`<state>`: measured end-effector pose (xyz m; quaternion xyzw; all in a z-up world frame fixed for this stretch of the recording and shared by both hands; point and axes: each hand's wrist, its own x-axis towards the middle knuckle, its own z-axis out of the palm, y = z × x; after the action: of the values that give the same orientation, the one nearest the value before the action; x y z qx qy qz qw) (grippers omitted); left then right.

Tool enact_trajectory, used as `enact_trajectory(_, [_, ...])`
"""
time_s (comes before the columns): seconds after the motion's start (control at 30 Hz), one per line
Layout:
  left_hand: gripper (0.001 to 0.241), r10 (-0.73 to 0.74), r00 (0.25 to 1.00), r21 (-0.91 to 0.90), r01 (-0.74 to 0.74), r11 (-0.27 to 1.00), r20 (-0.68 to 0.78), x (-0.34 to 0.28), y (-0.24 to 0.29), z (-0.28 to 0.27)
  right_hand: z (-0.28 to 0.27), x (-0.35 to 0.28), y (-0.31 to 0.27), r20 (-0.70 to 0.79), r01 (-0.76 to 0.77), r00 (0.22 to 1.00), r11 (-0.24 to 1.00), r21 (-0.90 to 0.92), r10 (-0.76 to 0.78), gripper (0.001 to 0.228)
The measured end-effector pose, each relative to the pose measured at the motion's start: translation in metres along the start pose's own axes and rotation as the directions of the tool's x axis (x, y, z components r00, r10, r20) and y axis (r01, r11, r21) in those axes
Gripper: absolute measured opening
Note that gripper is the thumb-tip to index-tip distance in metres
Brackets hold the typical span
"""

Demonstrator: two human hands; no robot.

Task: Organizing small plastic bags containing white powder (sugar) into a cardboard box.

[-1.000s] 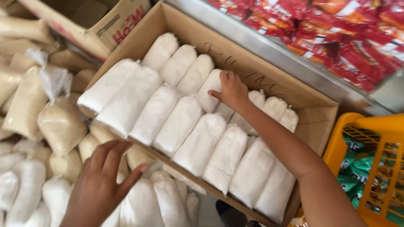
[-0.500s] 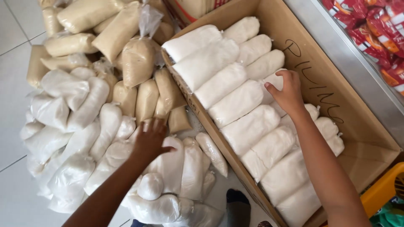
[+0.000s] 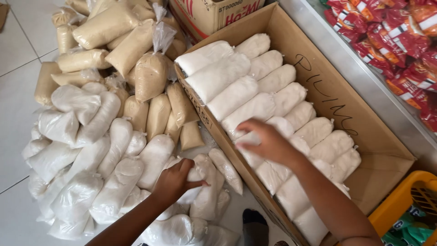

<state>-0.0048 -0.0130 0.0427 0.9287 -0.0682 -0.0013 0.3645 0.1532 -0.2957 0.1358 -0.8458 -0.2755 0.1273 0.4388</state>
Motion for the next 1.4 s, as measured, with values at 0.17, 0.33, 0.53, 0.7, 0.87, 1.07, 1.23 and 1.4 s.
enact_trajectory(0.17, [0.063, 0.437, 0.864, 0.141, -0.415, 0.899, -0.249, 0.035, 0.096, -0.082, 0.024, -0.020, -0.058, 0.410, 0.243, 0.884, 0.970, 0.008, -0.225, 0.091])
enact_trajectory(0.33, [0.069, 0.645, 0.689, 0.109, -0.651, 0.751, -0.333, 0.065, 0.178, -0.119, 0.007, -0.038, -0.052, -0.042, 0.337, 0.941, 0.914, 0.228, -0.336, 0.075])
enact_trajectory(0.53, [0.090, 0.462, 0.790, 0.128, -0.452, 0.883, -0.403, 0.081, 0.180, -0.129, -0.057, -0.011, 0.025, -0.572, 0.255, 0.754, 0.946, -0.199, -0.323, 0.051])
enact_trajectory(0.7, [0.087, 0.281, 0.886, 0.042, -0.286, 0.957, -0.370, 0.065, 0.118, -0.118, -0.126, -0.013, 0.143, -0.743, -0.057, 0.656, 0.990, 0.126, 0.132, 0.047])
enact_trajectory(0.87, [0.084, 0.126, 0.932, -0.111, -0.173, 0.979, -0.340, 0.055, 0.068, -0.122, -0.131, -0.035, 0.203, -0.500, -0.223, 0.623, 0.750, 0.623, 0.601, 0.050])
enact_trajectory(1.07, [0.081, 0.083, 0.936, -0.145, -0.139, 0.980, -0.342, 0.057, 0.063, -0.121, -0.075, -0.040, 0.253, -0.093, -0.377, 0.606, 0.388, 0.841, 0.790, 0.053])
enact_trajectory(1.23, [0.073, 0.110, 0.936, -0.030, -0.127, 0.991, -0.335, 0.068, 0.075, -0.117, -0.083, -0.036, 0.255, 0.148, -0.795, 0.488, 0.368, 0.482, 0.860, 0.067])
enact_trajectory(1.4, [0.054, -0.039, 0.983, 0.188, 0.073, 0.980, -0.179, 0.080, 0.038, -0.090, -0.072, -0.040, 0.290, -0.038, -0.831, 0.540, 0.539, 0.134, 0.841, 0.085])
